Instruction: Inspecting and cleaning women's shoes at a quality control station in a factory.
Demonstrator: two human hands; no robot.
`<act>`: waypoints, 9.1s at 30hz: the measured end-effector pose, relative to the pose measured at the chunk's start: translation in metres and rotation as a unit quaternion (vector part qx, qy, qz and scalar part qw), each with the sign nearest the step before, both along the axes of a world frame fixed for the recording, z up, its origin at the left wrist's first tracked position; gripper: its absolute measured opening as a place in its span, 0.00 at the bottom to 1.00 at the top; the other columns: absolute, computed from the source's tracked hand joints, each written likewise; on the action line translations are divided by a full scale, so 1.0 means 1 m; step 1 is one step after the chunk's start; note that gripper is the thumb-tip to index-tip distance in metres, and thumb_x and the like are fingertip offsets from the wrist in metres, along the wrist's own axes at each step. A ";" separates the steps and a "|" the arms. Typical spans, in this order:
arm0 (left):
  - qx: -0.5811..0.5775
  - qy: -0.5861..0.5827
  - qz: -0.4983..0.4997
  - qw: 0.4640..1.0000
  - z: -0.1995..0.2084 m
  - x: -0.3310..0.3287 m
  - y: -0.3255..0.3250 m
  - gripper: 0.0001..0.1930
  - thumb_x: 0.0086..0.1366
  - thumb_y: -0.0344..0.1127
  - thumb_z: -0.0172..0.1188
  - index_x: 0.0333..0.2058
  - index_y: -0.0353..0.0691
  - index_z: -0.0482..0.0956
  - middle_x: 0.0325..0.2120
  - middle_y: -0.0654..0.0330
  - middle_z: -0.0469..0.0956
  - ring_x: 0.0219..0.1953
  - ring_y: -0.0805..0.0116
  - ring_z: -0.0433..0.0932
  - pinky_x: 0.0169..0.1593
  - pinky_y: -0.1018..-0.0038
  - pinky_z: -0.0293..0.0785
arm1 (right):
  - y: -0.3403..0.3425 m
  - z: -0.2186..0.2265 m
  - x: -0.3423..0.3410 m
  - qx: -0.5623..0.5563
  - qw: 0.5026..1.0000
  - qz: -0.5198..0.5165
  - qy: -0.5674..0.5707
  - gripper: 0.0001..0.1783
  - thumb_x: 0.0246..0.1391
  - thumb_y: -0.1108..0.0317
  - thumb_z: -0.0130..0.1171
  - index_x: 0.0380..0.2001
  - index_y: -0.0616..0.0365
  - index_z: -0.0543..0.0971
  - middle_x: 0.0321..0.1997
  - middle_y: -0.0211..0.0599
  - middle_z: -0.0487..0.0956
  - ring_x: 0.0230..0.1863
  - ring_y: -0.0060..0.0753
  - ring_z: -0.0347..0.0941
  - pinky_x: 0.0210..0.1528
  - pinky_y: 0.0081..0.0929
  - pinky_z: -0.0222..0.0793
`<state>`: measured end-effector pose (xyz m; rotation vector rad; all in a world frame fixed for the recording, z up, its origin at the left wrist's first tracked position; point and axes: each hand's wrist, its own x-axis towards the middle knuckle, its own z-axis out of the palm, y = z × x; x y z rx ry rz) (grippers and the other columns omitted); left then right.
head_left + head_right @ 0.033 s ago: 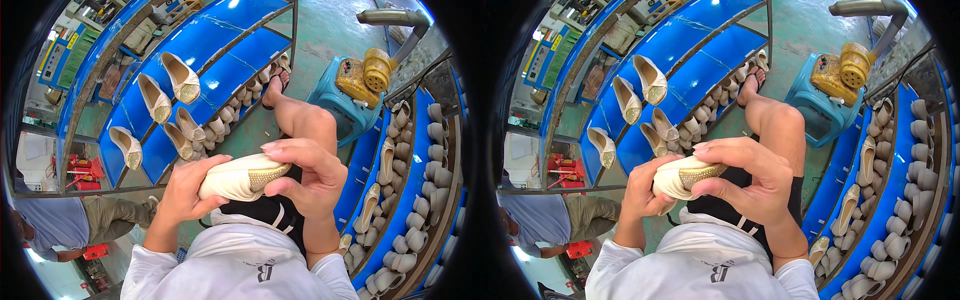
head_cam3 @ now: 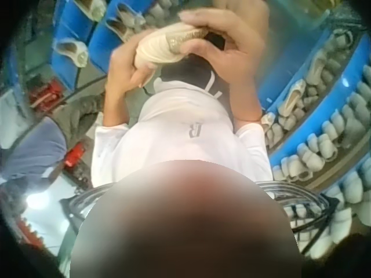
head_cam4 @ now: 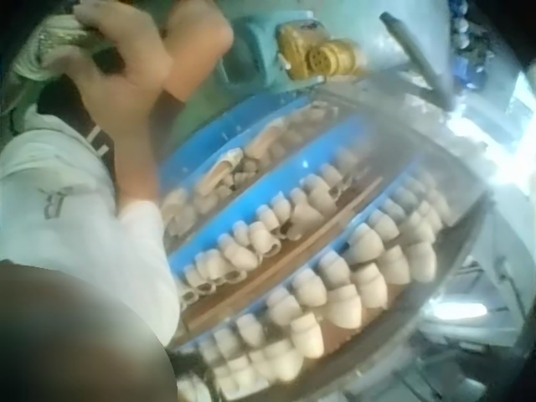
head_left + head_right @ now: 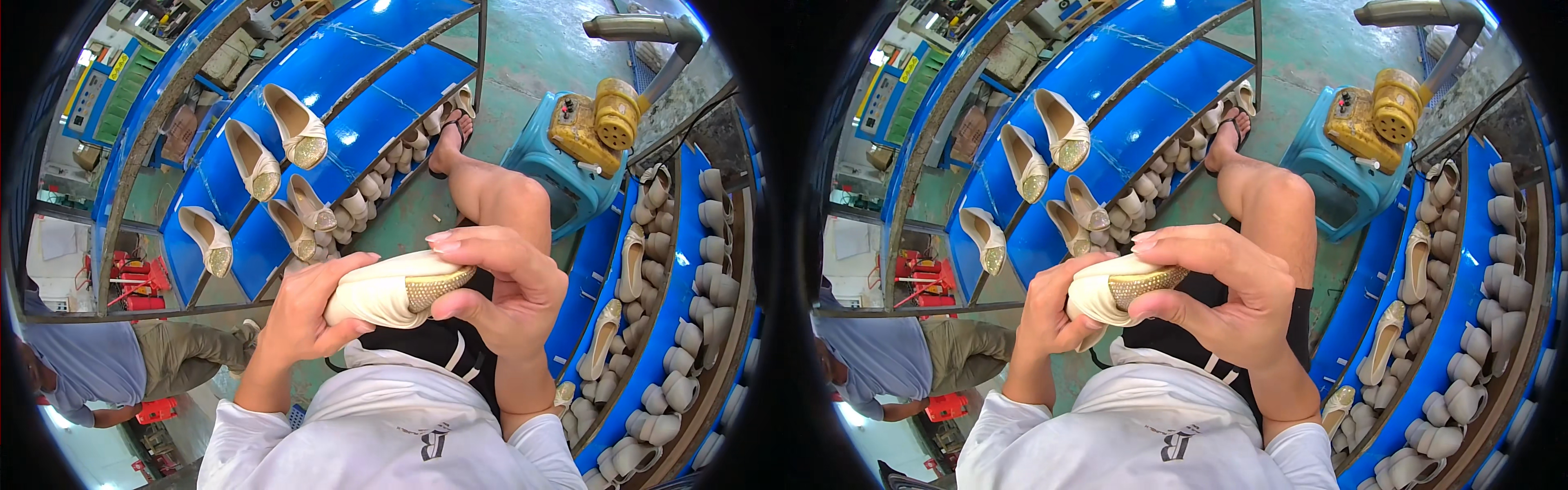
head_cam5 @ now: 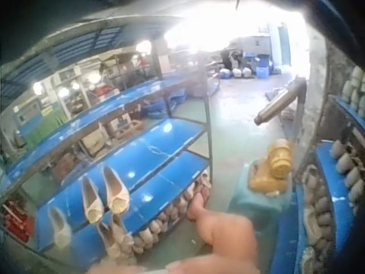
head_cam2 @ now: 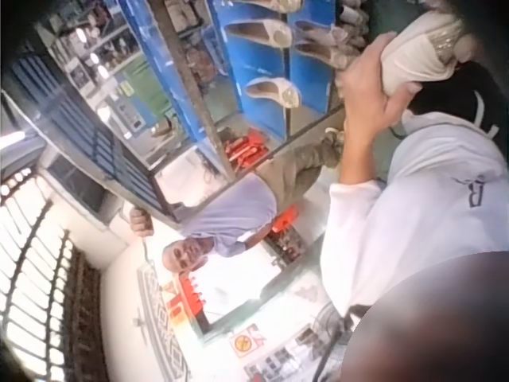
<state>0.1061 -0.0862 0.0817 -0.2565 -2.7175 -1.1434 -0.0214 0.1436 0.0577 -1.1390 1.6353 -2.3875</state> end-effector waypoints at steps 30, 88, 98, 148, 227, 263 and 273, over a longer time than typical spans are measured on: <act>0.426 -0.207 -0.045 0.880 -0.048 0.019 -0.004 0.42 0.76 0.67 0.50 0.64 0.26 0.72 0.58 0.53 0.80 0.59 0.64 0.78 0.62 0.69 0.73 | -0.016 -0.015 0.001 -0.194 0.843 0.324 -0.382 0.27 0.69 0.71 0.60 0.67 0.70 0.73 0.68 0.49 0.78 0.69 0.38 0.75 0.73 0.38 0.68; 0.274 -0.029 -0.128 0.953 -0.015 -0.043 0.018 0.28 0.57 0.44 0.72 0.54 0.33 0.84 0.39 0.52 0.87 0.38 0.57 0.87 0.43 0.67 0.82 | 0.015 -0.015 0.020 0.109 0.993 -0.025 0.044 0.40 0.54 0.44 0.77 0.55 0.68 0.78 0.57 0.50 0.79 0.60 0.46 0.78 0.65 0.41 0.72; 0.224 -0.025 -0.150 0.963 0.003 -0.039 0.019 0.28 0.50 0.40 0.74 0.49 0.31 0.84 0.35 0.50 0.86 0.34 0.52 0.87 0.38 0.67 0.83 | 0.002 0.015 0.015 0.114 0.989 0.003 0.093 0.20 0.53 0.60 0.79 0.38 0.66 0.86 0.39 0.42 0.85 0.43 0.41 0.82 0.47 0.36 0.78; 0.492 -0.047 0.134 0.859 -0.049 -0.022 0.013 0.22 0.79 0.47 0.57 0.56 0.32 0.81 0.45 0.61 0.86 0.45 0.76 0.84 0.49 0.76 0.80 | 0.025 -0.020 0.068 0.366 0.921 -0.018 0.130 0.58 0.39 0.73 0.80 0.76 0.59 0.62 0.72 0.63 0.64 0.67 0.65 0.70 0.65 0.44 0.73; 0.325 -0.157 0.038 0.932 -0.067 -0.093 0.010 0.24 0.78 0.39 0.58 0.66 0.32 0.72 0.60 0.48 0.80 0.59 0.58 0.82 0.61 0.63 0.80 | 0.039 -0.066 -0.305 0.417 0.806 -0.407 0.104 0.25 0.54 0.75 0.52 0.57 0.53 0.74 0.44 0.62 0.83 0.48 0.72 0.79 0.51 0.61 0.73; 0.250 -0.147 0.138 0.947 -0.076 -0.068 -0.008 0.24 0.78 0.47 0.58 0.60 0.31 0.78 0.51 0.50 0.85 0.50 0.62 0.84 0.56 0.66 0.81 | 0.006 -0.088 -0.330 0.198 0.829 -0.521 -0.047 0.25 0.57 0.71 0.59 0.58 0.62 0.68 0.49 0.64 0.82 0.54 0.70 0.78 0.57 0.55 0.72; 0.226 0.163 0.095 0.956 0.000 -0.066 0.002 0.26 0.67 0.40 0.73 0.58 0.29 0.79 0.55 0.46 0.81 0.58 0.57 0.80 0.61 0.66 0.76 | -0.057 -0.023 -0.095 -0.062 0.976 -0.138 0.157 0.21 0.60 0.71 0.70 0.52 0.65 0.72 0.44 0.50 0.83 0.42 0.42 0.85 0.47 0.38 0.82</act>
